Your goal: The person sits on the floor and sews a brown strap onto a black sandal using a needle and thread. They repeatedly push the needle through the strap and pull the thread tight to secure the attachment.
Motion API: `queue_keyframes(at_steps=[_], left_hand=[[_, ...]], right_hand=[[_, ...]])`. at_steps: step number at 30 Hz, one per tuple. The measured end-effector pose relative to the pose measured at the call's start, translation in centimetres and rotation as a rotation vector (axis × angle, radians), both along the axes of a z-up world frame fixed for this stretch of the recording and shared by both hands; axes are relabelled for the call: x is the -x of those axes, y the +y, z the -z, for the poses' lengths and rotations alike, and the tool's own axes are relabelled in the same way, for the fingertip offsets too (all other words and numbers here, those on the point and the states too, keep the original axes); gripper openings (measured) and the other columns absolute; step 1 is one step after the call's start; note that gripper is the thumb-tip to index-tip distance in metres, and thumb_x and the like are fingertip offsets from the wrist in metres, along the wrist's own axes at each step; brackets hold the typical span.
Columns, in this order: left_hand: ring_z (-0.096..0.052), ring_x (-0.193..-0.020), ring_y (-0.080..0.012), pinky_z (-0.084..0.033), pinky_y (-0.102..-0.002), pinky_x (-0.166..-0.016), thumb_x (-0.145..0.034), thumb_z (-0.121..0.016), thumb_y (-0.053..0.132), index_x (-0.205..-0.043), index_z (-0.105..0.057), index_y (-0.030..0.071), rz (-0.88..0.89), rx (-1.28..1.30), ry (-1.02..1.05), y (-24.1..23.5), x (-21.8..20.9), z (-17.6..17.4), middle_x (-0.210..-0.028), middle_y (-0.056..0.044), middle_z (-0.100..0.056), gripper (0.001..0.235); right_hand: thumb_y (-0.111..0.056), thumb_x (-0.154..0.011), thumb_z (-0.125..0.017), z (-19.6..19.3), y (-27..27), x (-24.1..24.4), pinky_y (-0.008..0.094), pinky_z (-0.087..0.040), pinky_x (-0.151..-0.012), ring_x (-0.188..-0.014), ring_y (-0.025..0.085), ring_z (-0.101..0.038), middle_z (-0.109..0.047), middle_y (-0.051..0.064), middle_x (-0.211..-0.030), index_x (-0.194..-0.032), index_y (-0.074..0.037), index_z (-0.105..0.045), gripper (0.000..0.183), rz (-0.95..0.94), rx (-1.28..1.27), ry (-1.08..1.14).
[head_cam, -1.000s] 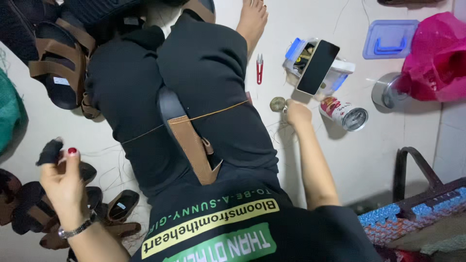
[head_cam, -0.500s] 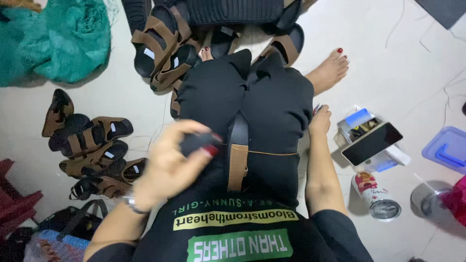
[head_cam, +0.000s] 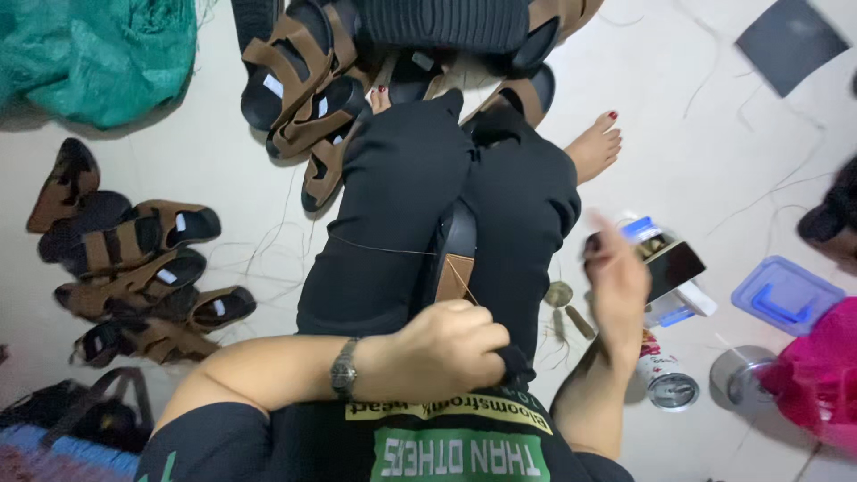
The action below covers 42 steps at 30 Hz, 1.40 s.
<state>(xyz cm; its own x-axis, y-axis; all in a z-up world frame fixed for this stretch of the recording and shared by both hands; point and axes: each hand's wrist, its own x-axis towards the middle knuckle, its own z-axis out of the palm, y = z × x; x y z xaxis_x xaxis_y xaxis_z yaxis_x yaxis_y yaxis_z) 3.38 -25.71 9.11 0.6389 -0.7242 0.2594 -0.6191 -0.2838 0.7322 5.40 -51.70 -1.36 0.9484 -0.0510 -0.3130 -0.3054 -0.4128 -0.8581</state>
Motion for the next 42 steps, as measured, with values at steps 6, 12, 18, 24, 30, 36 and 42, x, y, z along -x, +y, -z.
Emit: queue_keyframes(at_steps=[6, 12, 18, 24, 30, 36, 42], left_hand=[[-0.039, -0.065, -0.0317, -0.034, -0.045, -0.059, -0.077, -0.059, -0.011, -0.064, -0.044, 0.004, -0.068, 0.153, -0.1, -1.0, 0.2, -0.3, -0.07, -0.012, -0.044, 0.025], [-0.042, -0.067, -0.0311, -0.034, -0.043, -0.059, -0.083, -0.059, -0.011, -0.065, -0.047, 0.004, -0.085, 0.167, -0.124, -0.5, 0.4, -0.6, -0.072, -0.011, -0.045, 0.026], [-0.044, -0.067, -0.0309, -0.036, -0.043, -0.06, -0.087, -0.059, -0.008, -0.068, -0.051, 0.004, -0.044, 0.206, -0.093, -0.2, 0.3, -0.7, -0.071, -0.011, -0.044, 0.024], [-0.048, -0.072, -0.0342, -0.04, -0.047, -0.067, -0.096, -0.067, 0.015, -0.068, -0.049, 0.002, 0.049, 0.268, 0.104, 0.3, 0.5, 0.0, -0.075, -0.013, -0.049, 0.036], [-0.056, -0.069, -0.0415, -0.046, -0.046, -0.056, -0.096, -0.064, 0.016, -0.068, -0.048, 0.0, -0.021, 0.477, 0.213, 2.0, 0.4, -1.0, -0.073, -0.012, -0.046, 0.036], [-0.056, -0.069, -0.0396, -0.047, -0.045, -0.057, -0.094, -0.067, 0.014, -0.068, -0.05, -0.001, -0.022, 0.452, 0.17, 2.0, 1.6, -0.6, -0.073, -0.011, -0.047, 0.035], [-0.057, -0.066, -0.0355, -0.046, -0.042, -0.055, -0.095, -0.067, 0.014, -0.072, -0.055, 0.002, -0.063, 0.567, 0.19, 0.9, 1.2, -0.1, -0.071, -0.006, -0.047, 0.028]], right_hand=[[-0.015, -0.1, -0.065, -9.6, 8.1, -2.1, 0.035, -0.053, -0.071, -0.08, 0.027, -0.067, -0.071, 0.018, -0.103, -0.126, 0.002, -0.063, 0.031, -0.605, 0.181, -0.681], [-0.01, -0.096, -0.071, -9.8, 9.9, -2.3, 0.032, -0.05, -0.064, -0.071, 0.024, -0.063, -0.072, 0.015, -0.097, -0.113, 0.001, -0.069, 0.02, -0.571, 0.202, -0.728], [-0.011, -0.099, -0.069, -9.8, 10.2, -2.4, 0.033, -0.047, -0.061, -0.067, 0.023, -0.058, -0.071, 0.011, -0.096, -0.117, -0.004, -0.07, 0.019, -0.574, 0.264, -0.766], [-0.013, -0.1, -0.07, -9.4, 10.6, -2.5, 0.031, -0.043, -0.056, -0.062, 0.021, -0.055, -0.071, 0.009, -0.093, -0.115, -0.007, -0.071, 0.016, -0.577, 0.374, -0.822], [-0.011, -0.089, -0.073, -8.8, 10.7, -2.6, 0.04, -0.049, -0.05, -0.061, 0.029, -0.063, -0.072, 0.009, -0.085, -0.105, -0.008, -0.079, 0.017, -0.539, 0.346, -0.841], [-0.011, -0.089, -0.076, -8.6, 10.7, -2.6, 0.037, -0.052, -0.055, -0.065, 0.027, -0.066, -0.073, 0.007, -0.084, -0.103, -0.009, -0.078, 0.014, -0.548, 0.357, -0.825], [-0.008, -0.089, -0.076, -8.9, 11.0, -2.5, 0.037, -0.054, -0.059, -0.066, 0.031, -0.068, -0.073, 0.01, -0.083, -0.105, -0.007, -0.079, 0.016, -0.518, 0.292, -0.772]])
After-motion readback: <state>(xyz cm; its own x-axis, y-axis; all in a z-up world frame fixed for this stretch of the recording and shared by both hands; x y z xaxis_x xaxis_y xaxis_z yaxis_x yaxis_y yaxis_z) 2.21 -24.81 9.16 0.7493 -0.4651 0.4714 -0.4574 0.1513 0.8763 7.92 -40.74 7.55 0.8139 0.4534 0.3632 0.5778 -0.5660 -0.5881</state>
